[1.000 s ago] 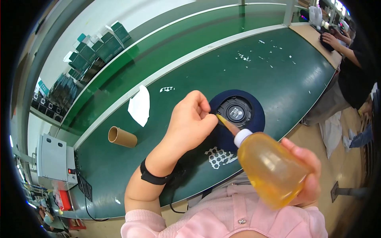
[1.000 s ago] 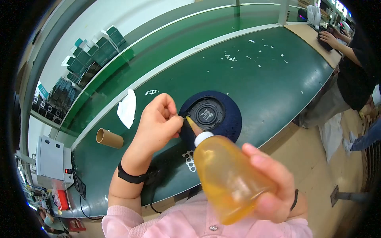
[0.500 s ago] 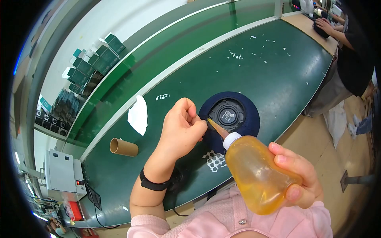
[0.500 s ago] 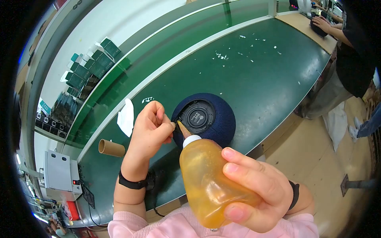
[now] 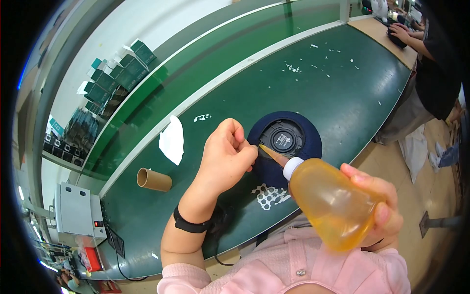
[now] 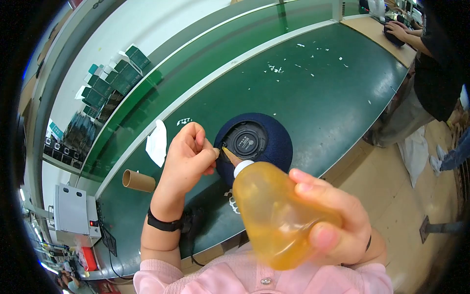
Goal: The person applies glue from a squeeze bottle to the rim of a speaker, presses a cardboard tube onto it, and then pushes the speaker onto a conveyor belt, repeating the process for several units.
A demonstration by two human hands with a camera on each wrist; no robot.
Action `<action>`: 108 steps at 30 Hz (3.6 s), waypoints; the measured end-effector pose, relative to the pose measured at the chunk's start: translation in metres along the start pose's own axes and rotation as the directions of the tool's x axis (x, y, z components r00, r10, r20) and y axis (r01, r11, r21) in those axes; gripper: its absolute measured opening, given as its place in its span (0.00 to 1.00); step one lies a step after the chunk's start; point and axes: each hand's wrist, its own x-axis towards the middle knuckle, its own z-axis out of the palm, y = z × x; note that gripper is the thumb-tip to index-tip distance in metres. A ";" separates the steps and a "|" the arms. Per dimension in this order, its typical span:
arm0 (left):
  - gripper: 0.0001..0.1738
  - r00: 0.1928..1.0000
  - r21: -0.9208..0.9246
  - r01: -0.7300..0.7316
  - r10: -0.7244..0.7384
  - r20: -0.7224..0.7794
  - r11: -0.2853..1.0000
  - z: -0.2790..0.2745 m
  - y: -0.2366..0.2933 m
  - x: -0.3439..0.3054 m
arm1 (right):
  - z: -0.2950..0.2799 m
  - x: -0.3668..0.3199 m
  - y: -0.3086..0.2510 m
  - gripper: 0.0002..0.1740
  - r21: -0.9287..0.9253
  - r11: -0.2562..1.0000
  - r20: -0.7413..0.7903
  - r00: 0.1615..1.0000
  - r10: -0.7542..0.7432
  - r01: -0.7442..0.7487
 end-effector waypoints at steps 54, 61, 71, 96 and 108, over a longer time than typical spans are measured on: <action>0.15 0.885 0.546 -0.463 0.323 0.336 0.699 0.002 0.043 0.059 | -0.012 0.028 0.010 0.51 -0.827 0.445 0.092 0.863 -0.497 0.345; 0.17 0.988 0.308 -0.152 0.136 0.073 0.939 -0.007 0.021 0.052 | -0.013 0.024 0.014 0.53 -0.788 0.479 0.130 0.865 -0.485 0.387; 0.16 0.989 0.259 -0.146 0.145 0.026 0.955 -0.006 0.018 0.042 | 0.001 0.015 0.014 0.41 -0.529 0.807 0.000 0.951 -0.309 0.263; 0.15 0.984 0.375 -0.172 0.173 0.031 0.911 -0.004 0.020 0.041 | -0.010 0.021 0.013 0.46 -0.812 0.475 0.038 0.842 -0.539 0.341; 0.15 0.969 0.599 -0.232 0.128 0.213 0.766 -0.011 0.051 0.009 | -0.022 0.024 0.012 0.49 -0.799 0.484 0.057 0.846 -0.530 0.357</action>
